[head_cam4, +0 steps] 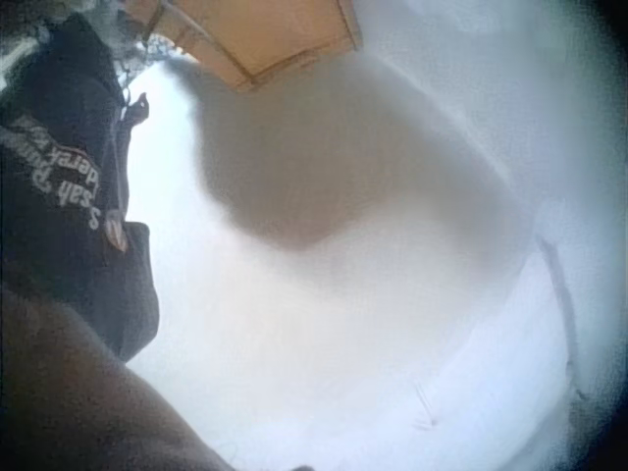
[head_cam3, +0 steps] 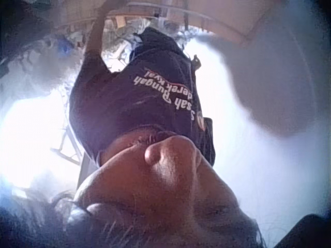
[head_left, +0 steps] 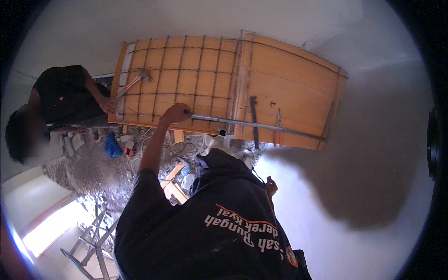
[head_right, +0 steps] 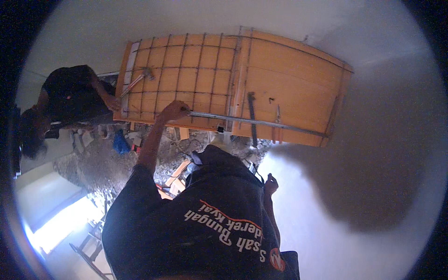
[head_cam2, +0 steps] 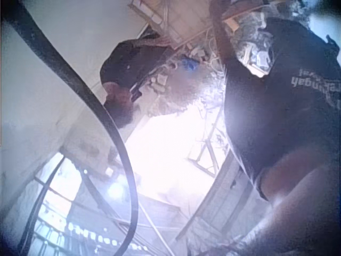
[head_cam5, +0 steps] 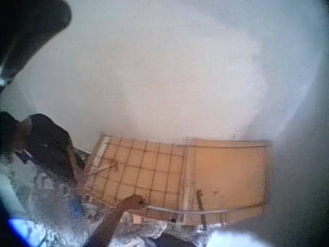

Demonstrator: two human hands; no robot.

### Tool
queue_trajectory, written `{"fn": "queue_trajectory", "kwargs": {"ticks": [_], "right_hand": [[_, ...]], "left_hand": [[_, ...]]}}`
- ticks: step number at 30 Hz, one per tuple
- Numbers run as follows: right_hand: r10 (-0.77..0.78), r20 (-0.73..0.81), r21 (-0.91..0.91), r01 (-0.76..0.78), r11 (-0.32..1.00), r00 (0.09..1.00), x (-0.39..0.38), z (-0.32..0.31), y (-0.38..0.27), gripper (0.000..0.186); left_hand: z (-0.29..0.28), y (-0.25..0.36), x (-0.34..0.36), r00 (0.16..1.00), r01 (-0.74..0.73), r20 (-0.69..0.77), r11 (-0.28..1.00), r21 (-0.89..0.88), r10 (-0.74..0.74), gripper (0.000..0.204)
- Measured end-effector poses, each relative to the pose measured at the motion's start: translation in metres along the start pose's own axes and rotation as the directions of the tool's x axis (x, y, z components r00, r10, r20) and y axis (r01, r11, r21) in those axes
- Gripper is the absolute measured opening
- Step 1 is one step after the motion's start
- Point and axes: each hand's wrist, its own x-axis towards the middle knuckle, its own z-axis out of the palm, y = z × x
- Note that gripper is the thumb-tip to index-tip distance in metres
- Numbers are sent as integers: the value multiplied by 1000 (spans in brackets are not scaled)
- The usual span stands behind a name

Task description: The person measures a long metal rod with a tape measure and marks it with a pencil while sitting on the ground. They then use an angle grinder to cut the rod at the marked point. Finally, the person carries the cut rod into a room and places it on a wooden structure.

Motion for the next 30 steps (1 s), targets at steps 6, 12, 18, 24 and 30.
{"fn": "queue_trajectory", "kwargs": {"ticks": [6,12,18,24,30], "right_hand": [[55,41,-94,-51,994,998,-2,-1,-24,50],[-15,12,-122,16,992,1000,-3,-10,-39,50],[-64,1,-94,63,994,998,8,-5,-24,51],[18,74,-26,-16,1000,997,2,4,-24,54],[-7,28,-134,10,991,1000,10,-7,-17,46]], "left_hand": [[-1,-5,-12,993,91,76,996,-14,-90,27],[-13,26,-7,985,127,119,992,-19,-124,25],[-8,16,-9,990,90,114,996,-21,-87,28],[-8,4,-24,984,129,127,991,-32,-124,33],[-5,21,-20,977,172,139,982,-78,-160,33]]}}
